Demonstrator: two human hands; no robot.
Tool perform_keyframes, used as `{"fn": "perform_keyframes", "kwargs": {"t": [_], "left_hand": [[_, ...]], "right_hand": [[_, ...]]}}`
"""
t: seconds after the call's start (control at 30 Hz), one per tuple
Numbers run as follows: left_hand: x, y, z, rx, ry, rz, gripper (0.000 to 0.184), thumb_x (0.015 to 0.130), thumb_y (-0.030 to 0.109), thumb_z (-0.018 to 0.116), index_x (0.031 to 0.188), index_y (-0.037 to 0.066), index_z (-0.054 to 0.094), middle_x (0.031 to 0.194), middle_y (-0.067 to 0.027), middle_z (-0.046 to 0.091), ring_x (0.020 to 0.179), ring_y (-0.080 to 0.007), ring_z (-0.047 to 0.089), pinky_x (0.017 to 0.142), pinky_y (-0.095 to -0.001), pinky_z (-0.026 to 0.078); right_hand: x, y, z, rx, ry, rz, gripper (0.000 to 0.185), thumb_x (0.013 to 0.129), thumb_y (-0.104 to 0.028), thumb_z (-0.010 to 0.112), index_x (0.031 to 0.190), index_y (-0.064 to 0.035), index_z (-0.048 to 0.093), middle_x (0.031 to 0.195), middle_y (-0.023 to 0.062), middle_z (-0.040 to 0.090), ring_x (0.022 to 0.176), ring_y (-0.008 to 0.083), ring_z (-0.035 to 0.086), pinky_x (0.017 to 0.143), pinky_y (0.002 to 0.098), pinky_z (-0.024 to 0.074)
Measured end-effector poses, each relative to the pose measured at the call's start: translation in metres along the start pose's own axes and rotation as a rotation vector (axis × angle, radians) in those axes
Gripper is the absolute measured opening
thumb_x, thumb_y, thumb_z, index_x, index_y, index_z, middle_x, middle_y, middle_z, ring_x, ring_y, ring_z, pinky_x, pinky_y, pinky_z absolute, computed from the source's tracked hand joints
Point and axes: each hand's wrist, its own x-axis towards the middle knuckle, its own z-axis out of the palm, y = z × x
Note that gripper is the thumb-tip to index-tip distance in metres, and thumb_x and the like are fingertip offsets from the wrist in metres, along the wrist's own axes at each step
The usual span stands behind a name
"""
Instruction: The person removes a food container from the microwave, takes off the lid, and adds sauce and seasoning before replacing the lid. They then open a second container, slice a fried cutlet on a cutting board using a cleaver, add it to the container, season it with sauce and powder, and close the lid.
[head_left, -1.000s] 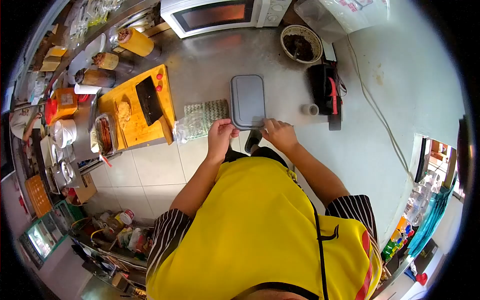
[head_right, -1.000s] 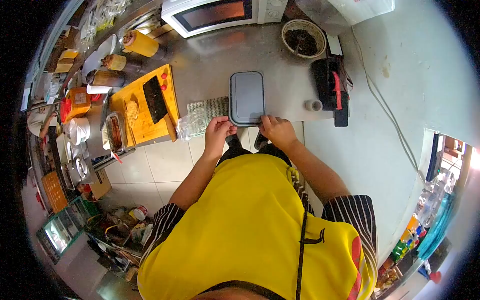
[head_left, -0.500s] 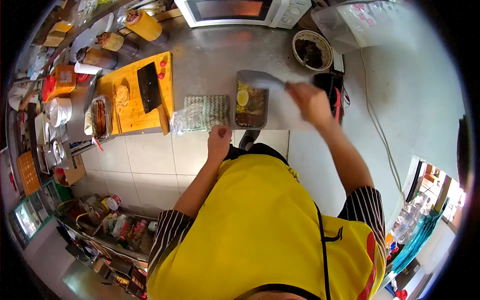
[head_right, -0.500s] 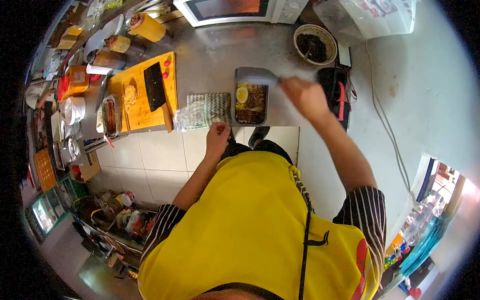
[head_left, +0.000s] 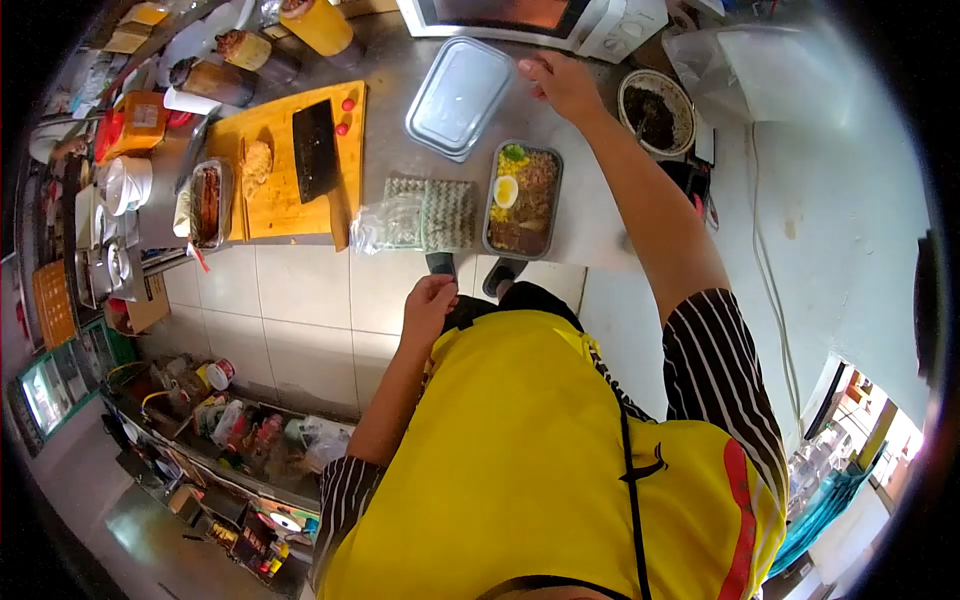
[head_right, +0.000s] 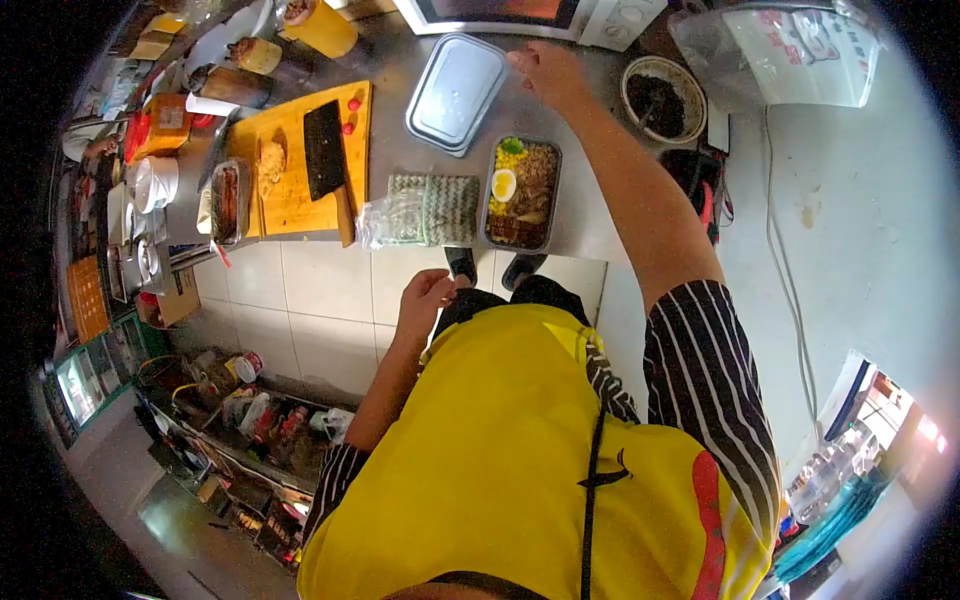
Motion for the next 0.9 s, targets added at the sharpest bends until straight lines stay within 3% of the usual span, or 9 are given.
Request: {"fn": "perform_keyframes", "kwargs": {"t": [0.23,0.43,0.53,0.57,0.6,0.7,0.77,0.83,0.9], "left_hand": [[0.031,-0.009,0.042,-0.381,-0.217,-0.295,0.042,0.092,0.013,0.065,0.128,-0.002,0.051,0.113,-0.0136,0.065,0.1,-0.0238,0.065,0.087,-0.0359,0.054],[0.063,0.01,0.075,-0.386,-0.2,-0.263,0.03,0.092,0.021,0.063,0.114,0.002,0.055,0.111,-0.0119,0.063,0.108,-0.026,0.062,0.097,-0.042,0.051],[0.087,0.043,0.067,-0.146,-0.173,-0.13,0.03,0.089,0.023,0.062,0.112,0.004,0.056,0.1,-0.0085,0.061,0.089,-0.0208,0.061,0.081,-0.0389,0.054],[0.122,0.023,0.061,0.125,-0.074,0.126,0.033,0.09,0.023,0.059,0.115,0.002,0.055,0.091,-0.0076,0.06,0.083,-0.0196,0.059,0.073,-0.0376,0.052],[0.124,0.051,0.073,0.157,-0.001,0.228,0.025,0.089,0.021,0.053,0.098,-0.002,0.059,0.088,-0.0143,0.063,0.08,-0.029,0.063,0.075,-0.0434,0.048],[0.166,0.101,0.089,0.586,-0.012,0.518,0.028,0.09,0.025,0.053,0.092,-0.002,0.062,0.09,-0.0231,0.065,0.087,-0.0419,0.061,0.08,-0.0459,0.049],[0.178,0.122,0.105,0.686,-0.002,0.65,0.032,0.091,0.027,0.053,0.095,-0.003,0.064,0.093,-0.0238,0.066,0.091,-0.0433,0.061,0.082,-0.0457,0.05],[0.185,0.135,0.112,0.857,-0.063,0.623,0.034,0.093,0.027,0.057,0.113,0.001,0.065,0.104,-0.0155,0.069,0.1,-0.0296,0.064,0.089,-0.038,0.05],[0.172,0.146,0.111,0.81,-0.083,0.666,0.036,0.093,0.026,0.061,0.119,0.003,0.066,0.107,-0.0123,0.071,0.102,-0.0242,0.066,0.09,-0.0348,0.051]], "right_hand": [[-0.056,0.074,0.012,-0.59,-0.341,-0.129,0.038,0.093,-0.024,0.056,0.125,-0.0057,0.065,0.119,0.0209,0.064,0.113,0.0395,0.059,0.099,0.0465,0.0474],[-0.077,0.088,0.008,-0.601,-0.414,0.026,0.039,0.09,-0.031,0.055,0.115,-0.0043,0.068,0.114,0.0236,0.064,0.111,0.0404,0.059,0.095,0.0495,0.0473],[-0.114,0.101,-0.025,-0.473,-0.374,0.312,0.037,0.091,-0.03,0.055,0.112,-0.0026,0.069,0.109,0.0231,0.067,0.105,0.0419,0.062,0.091,0.0495,0.0496],[-0.134,0.115,-0.032,-0.417,-0.356,0.36,0.038,0.091,-0.031,0.055,0.11,-0.0007,0.069,0.106,0.0222,0.068,0.1,0.0403,0.064,0.089,0.048,0.0504],[-0.158,0.132,-0.03,-0.363,-0.335,0.405,0.039,0.092,-0.031,0.055,0.107,0.0012,0.069,0.103,0.0212,0.07,0.096,0.0387,0.065,0.087,0.0465,0.0512],[-0.227,0.114,-0.014,0.286,-0.244,0.814,0.03,0.09,-0.028,0.06,0.088,0.0007,0.068,0.082,0.0101,0.067,0.08,0.0201,0.063,0.072,0.0348,0.0501],[-0.261,0.089,0.007,0.635,-0.208,0.817,0.024,0.091,-0.027,0.062,0.093,-0.0044,0.069,0.085,0.0047,0.068,0.079,0.0141,0.065,0.074,0.0293,0.0544],[-0.269,0.062,0.007,0.586,-0.334,0.92,0.027,0.089,-0.024,0.068,0.106,-0.0029,0.069,0.091,0.0044,0.07,0.081,0.013,0.065,0.075,0.0285,0.0544],[-0.277,0.085,-0.005,0.304,-0.298,0.537,0.021,0.092,-0.017,0.064,0.106,-0.0013,0.067,0.096,0.0059,0.07,0.081,0.0124,0.065,0.072,0.0273,0.0526]]}}
